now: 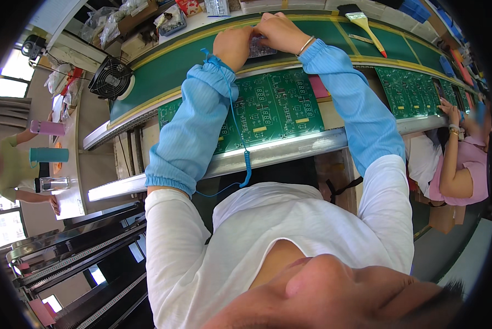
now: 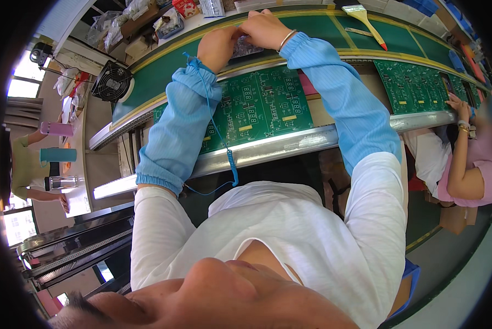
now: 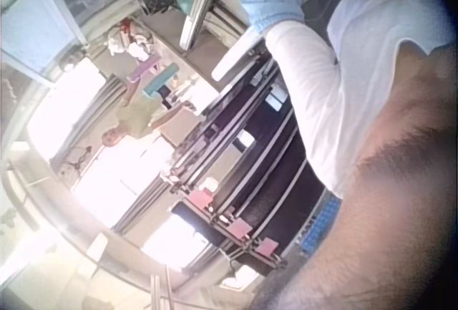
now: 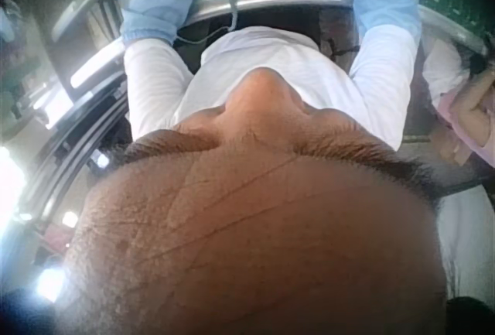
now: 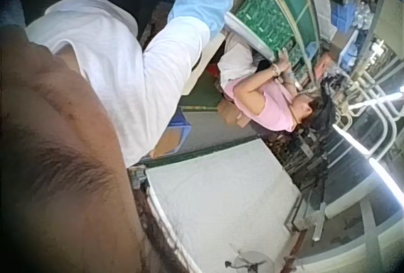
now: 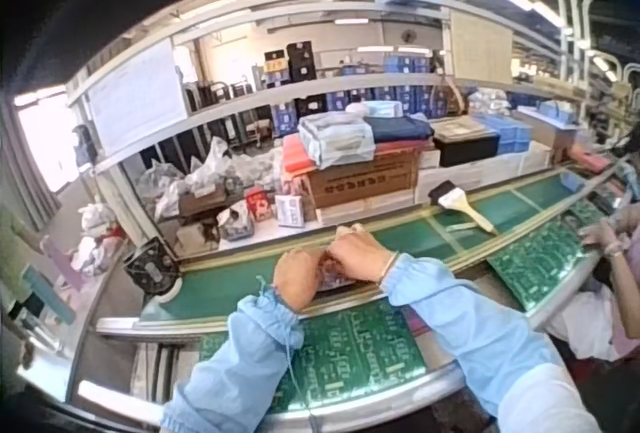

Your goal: Manually assembling electronic components onto printed circuit boards on an industrial production line.

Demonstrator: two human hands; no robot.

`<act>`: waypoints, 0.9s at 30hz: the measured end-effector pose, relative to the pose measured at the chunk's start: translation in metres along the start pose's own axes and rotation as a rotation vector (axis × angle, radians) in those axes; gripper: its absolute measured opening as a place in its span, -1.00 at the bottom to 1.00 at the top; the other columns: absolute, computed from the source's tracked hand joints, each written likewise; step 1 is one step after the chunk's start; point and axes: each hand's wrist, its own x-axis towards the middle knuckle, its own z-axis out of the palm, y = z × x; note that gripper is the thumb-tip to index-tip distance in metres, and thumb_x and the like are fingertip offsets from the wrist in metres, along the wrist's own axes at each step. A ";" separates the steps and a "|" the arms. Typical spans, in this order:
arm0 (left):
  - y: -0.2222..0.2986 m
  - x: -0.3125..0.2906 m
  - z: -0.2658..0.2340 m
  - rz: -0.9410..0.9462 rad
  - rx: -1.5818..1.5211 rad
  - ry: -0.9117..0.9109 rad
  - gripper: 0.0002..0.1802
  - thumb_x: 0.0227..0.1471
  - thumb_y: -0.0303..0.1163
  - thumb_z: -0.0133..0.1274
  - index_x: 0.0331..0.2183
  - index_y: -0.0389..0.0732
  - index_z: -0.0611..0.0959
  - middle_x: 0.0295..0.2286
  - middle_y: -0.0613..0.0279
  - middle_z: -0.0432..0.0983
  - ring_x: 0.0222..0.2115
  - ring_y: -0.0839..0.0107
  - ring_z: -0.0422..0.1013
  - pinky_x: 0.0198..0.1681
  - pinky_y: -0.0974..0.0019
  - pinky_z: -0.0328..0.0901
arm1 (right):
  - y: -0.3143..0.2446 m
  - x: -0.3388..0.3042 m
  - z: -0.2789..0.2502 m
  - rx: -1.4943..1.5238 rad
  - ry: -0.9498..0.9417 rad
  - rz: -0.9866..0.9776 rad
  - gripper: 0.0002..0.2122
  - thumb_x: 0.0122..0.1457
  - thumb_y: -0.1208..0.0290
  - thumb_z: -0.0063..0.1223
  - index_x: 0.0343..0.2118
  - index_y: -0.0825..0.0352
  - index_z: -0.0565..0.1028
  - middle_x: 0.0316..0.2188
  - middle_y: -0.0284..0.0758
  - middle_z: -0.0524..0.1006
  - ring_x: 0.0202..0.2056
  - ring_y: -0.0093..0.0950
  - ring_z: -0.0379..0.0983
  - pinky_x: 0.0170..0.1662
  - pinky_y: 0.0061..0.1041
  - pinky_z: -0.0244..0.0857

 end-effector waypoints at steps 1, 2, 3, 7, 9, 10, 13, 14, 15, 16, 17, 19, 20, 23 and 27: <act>0.001 -0.002 -0.002 -0.046 -0.063 0.010 -0.81 0.03 -0.37 0.13 -0.25 -0.12 0.69 -0.36 0.01 0.65 -0.31 -0.09 0.54 -0.25 -0.08 0.40 | -0.002 -0.001 -0.001 0.023 -0.054 0.016 -0.88 0.03 0.35 0.30 -0.33 0.05 0.67 -0.45 -0.45 0.60 -0.16 -0.36 0.47 -0.08 -0.22 0.19; 0.001 -0.005 -0.005 -0.045 -0.065 0.007 -0.81 0.03 -0.37 0.13 -0.25 -0.12 0.69 -0.36 0.01 0.65 -0.31 -0.09 0.54 -0.25 -0.08 0.40 | -0.005 -0.001 0.000 0.046 -0.108 0.031 -0.89 0.02 0.35 0.29 -0.35 0.02 0.68 -0.46 -0.46 0.62 -0.15 -0.37 0.49 -0.08 -0.18 0.18; 0.000 -0.008 -0.008 -0.033 -0.121 0.053 -0.81 0.03 -0.39 0.14 -0.24 -0.12 0.69 -0.39 0.02 0.64 -0.35 -0.04 0.54 -0.29 -0.03 0.40 | -0.010 0.001 0.001 0.049 -0.109 0.033 -0.89 0.02 0.35 0.29 -0.35 0.02 0.68 -0.46 -0.46 0.62 -0.15 -0.37 0.49 -0.08 -0.18 0.18; 0.018 -0.027 -0.029 -0.176 -0.475 0.123 -0.88 0.08 -0.43 0.21 -0.29 -0.20 0.71 -0.49 0.15 0.62 -0.49 0.28 0.52 -0.41 0.21 0.39 | -0.015 0.002 0.009 -0.121 -0.139 0.039 -0.92 0.03 0.32 0.30 -0.38 0.02 0.65 -0.47 -0.50 0.62 -0.17 -0.41 0.53 -0.10 -0.16 0.18; 0.012 -0.040 -0.032 -0.284 -0.744 -0.003 -0.88 0.11 -0.44 0.22 -0.28 -0.24 0.72 -0.48 0.22 0.62 -0.49 0.42 0.48 -0.42 0.32 0.38 | -0.015 0.002 0.004 0.043 -0.034 0.076 -0.91 0.09 0.28 0.29 -0.36 0.10 0.63 -0.44 -0.43 0.62 -0.24 -0.37 0.52 -0.11 -0.23 0.18; 0.011 -0.047 -0.033 -0.391 -1.015 -0.137 -0.88 0.14 -0.44 0.23 -0.27 -0.27 0.73 -0.47 0.29 0.61 -0.49 0.55 0.45 -0.43 0.43 0.37 | -0.014 0.002 0.004 0.044 -0.035 0.079 -0.91 0.09 0.28 0.29 -0.36 0.10 0.63 -0.44 -0.43 0.62 -0.24 -0.37 0.52 -0.11 -0.23 0.18; 0.013 -0.060 -0.033 -0.532 -1.318 -0.245 -0.83 0.20 -0.45 0.18 -0.20 -0.32 0.73 -0.40 0.32 0.63 -0.44 0.61 0.46 -0.38 0.52 0.40 | -0.011 0.003 0.007 0.114 0.058 0.079 -0.88 0.15 0.27 0.23 -0.35 0.16 0.60 -0.45 -0.35 0.60 -0.32 -0.30 0.53 -0.19 -0.25 0.25; 0.012 -0.062 -0.030 -0.533 -1.321 -0.245 -0.83 0.20 -0.45 0.18 -0.20 -0.32 0.73 -0.40 0.32 0.63 -0.44 0.61 0.46 -0.38 0.52 0.40 | -0.012 0.004 0.007 0.183 0.094 0.084 -0.86 0.18 0.26 0.20 -0.34 0.20 0.58 -0.45 -0.30 0.59 -0.35 -0.26 0.52 -0.25 -0.25 0.27; 0.011 -0.064 -0.027 -0.534 -1.334 -0.260 -0.81 0.20 -0.47 0.17 -0.16 -0.31 0.73 -0.39 0.31 0.63 -0.43 0.60 0.47 -0.36 0.53 0.42 | -0.012 0.003 0.008 0.252 0.131 0.090 -0.84 0.20 0.25 0.18 -0.33 0.24 0.57 -0.46 -0.26 0.57 -0.38 -0.22 0.51 -0.30 -0.25 0.30; 0.010 -0.068 -0.025 -0.541 -1.346 -0.269 -0.79 0.20 -0.49 0.16 -0.12 -0.30 0.72 -0.38 0.29 0.63 -0.42 0.59 0.49 -0.33 0.53 0.44 | -0.013 0.002 0.005 0.258 0.127 0.085 -0.84 0.20 0.25 0.18 -0.33 0.24 0.57 -0.46 -0.26 0.57 -0.38 -0.22 0.51 -0.30 -0.25 0.30; 0.010 -0.068 -0.024 -0.545 -1.346 -0.269 -0.79 0.20 -0.49 0.16 -0.12 -0.30 0.72 -0.38 0.29 0.63 -0.42 0.59 0.49 -0.33 0.53 0.44 | -0.013 -0.001 -0.002 0.301 0.131 0.077 -0.83 0.21 0.27 0.17 -0.33 0.27 0.55 -0.46 -0.23 0.56 -0.39 -0.22 0.51 -0.34 -0.26 0.31; 0.012 -0.069 -0.021 -0.514 -1.339 -0.260 -0.81 0.20 -0.49 0.16 -0.15 -0.30 0.72 -0.37 0.27 0.63 -0.42 0.57 0.50 -0.33 0.52 0.45 | -0.015 -0.014 -0.017 0.344 0.135 0.070 -0.82 0.22 0.28 0.17 -0.32 0.30 0.53 -0.47 -0.21 0.55 -0.40 -0.21 0.50 -0.38 -0.27 0.32; 0.011 -0.070 -0.020 -0.518 -1.341 -0.259 -0.81 0.20 -0.49 0.16 -0.15 -0.30 0.72 -0.37 0.27 0.63 -0.42 0.57 0.50 -0.33 0.52 0.45 | -0.016 -0.023 -0.022 0.411 0.122 0.102 -0.80 0.20 0.26 0.19 -0.35 0.30 0.53 -0.47 -0.21 0.55 -0.41 -0.19 0.50 -0.37 -0.26 0.32; 0.014 -0.071 -0.015 -0.510 -1.346 -0.272 -0.87 0.21 -0.49 0.14 -0.21 -0.32 0.71 -0.37 0.28 0.63 -0.44 0.57 0.50 -0.34 0.51 0.45 | -0.019 -0.059 -0.040 0.495 0.069 0.174 -0.79 0.19 0.26 0.21 -0.37 0.31 0.52 -0.50 -0.22 0.54 -0.45 -0.22 0.48 -0.39 -0.29 0.32; 0.023 -0.076 -0.001 -0.431 -1.044 -0.254 -0.91 0.14 -0.47 0.19 -0.31 -0.28 0.70 -0.41 0.24 0.62 -0.47 0.48 0.52 -0.40 0.40 0.42 | -0.017 -0.097 -0.041 0.659 -0.004 0.374 -0.81 0.22 0.32 0.23 -0.33 0.35 0.53 -0.57 -0.26 0.50 -0.54 -0.41 0.43 -0.44 -0.40 0.27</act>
